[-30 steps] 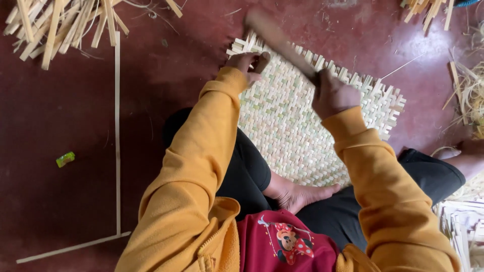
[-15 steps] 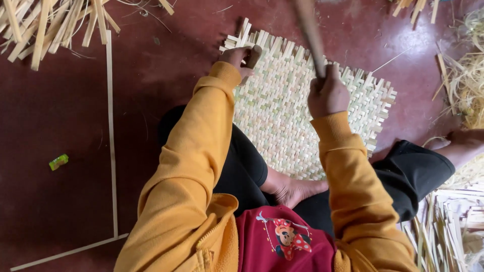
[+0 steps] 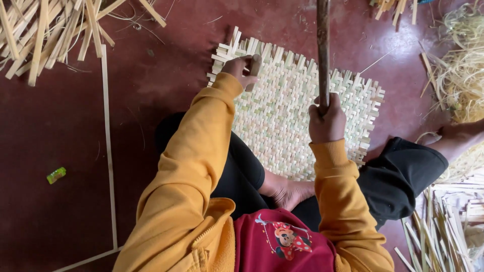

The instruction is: Tightening the weave of a bamboo mat by striking it with a wooden tool

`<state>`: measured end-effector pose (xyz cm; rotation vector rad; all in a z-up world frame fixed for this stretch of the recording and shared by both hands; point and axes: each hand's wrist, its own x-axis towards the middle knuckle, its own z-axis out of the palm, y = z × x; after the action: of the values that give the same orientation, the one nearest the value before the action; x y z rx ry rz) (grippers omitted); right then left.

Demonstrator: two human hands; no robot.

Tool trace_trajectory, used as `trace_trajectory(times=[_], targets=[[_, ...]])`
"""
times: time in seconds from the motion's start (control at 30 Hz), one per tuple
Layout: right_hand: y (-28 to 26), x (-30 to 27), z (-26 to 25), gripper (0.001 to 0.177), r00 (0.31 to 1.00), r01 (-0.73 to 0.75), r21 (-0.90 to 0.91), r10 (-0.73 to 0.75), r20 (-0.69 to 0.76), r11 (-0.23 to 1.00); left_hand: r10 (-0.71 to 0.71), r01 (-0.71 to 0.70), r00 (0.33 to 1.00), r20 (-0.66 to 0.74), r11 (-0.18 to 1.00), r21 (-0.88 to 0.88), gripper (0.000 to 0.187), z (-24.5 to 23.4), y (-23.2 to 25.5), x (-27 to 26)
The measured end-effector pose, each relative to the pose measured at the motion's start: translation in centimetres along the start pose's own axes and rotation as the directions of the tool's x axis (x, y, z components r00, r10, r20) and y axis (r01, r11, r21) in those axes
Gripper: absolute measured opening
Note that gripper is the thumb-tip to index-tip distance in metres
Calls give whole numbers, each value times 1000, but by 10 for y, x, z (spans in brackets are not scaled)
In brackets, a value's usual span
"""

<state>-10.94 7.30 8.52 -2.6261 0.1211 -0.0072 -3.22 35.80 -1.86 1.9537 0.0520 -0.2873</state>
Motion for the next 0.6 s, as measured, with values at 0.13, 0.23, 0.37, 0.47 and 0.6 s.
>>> trace_trajectory(times=[0.13,0.23,0.37,0.47,0.6], targets=[[-12,-4,-21,16,996,48,99,-40,-78,994,-11,7,999,33,992,126,53,19,-12,10],[-23,-1,-34,16,987,115,170,-93,-134,979,1,-3,1000,11,984,179,55,19,-7,5],[-28,6,-42,17,970,179,211,-137,-199,961,41,-40,999,-1,986,162,55,14,7,-3],[-31,13,-50,16,955,241,244,-185,-232,939,33,-35,999,12,980,194,54,20,2,4],[-32,22,-62,16,948,266,274,-199,-250,924,-13,7,999,29,979,203,53,22,2,3]])
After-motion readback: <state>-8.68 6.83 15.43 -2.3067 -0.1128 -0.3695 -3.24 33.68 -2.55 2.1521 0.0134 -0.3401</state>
